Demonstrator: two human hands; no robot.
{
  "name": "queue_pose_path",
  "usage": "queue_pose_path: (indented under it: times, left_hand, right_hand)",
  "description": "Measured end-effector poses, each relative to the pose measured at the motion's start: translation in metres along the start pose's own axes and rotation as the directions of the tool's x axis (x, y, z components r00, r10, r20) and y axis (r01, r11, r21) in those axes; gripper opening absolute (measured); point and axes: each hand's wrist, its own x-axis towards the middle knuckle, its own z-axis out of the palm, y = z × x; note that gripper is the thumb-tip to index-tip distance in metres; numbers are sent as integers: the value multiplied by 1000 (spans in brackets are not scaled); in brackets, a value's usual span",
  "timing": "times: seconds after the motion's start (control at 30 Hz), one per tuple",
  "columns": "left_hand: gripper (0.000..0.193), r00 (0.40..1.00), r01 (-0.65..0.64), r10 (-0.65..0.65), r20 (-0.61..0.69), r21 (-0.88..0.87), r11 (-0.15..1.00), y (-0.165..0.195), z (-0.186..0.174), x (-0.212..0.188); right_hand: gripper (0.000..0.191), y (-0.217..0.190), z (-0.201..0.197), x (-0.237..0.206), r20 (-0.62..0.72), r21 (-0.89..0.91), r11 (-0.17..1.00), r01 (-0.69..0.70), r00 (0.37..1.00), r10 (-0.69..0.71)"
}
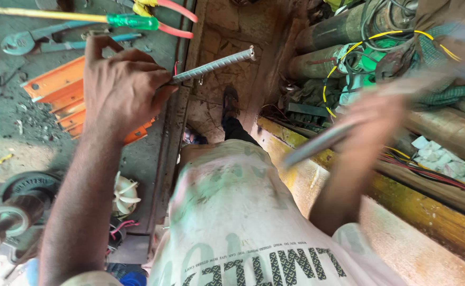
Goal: The person uses a hammer and metal rod to strike an orange cylindrical electrical component on a workbench, then uses a screwdriver to adjust internal wires and coils.
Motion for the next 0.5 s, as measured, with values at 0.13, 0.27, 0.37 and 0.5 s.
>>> queue_pose_path:
  times: [0.13, 0.27, 0.37, 0.5]
  left_hand:
    - [24, 1000, 12, -12, 1, -32, 999, -3, -1, -3]
    - [9, 995, 64, -70, 74, 86, 994, -5, -1, -6]
    - [14, 996, 49, -55, 68, 87, 995, -6, -2, -7]
    - [5, 998, 52, -53, 15, 62, 997, -8, 0, -8]
  right_hand:
    - [44, 26, 20, -50, 474, -705, 695, -143, 634, 611]
    - [40, -1, 16, -55, 433, -655, 725, -211, 681, 590]
    - [39, -28, 0, -49, 296, -566, 795, -221, 845, 445]
    - [31, -55, -22, -29, 245, -372, 928, -38, 960, 137]
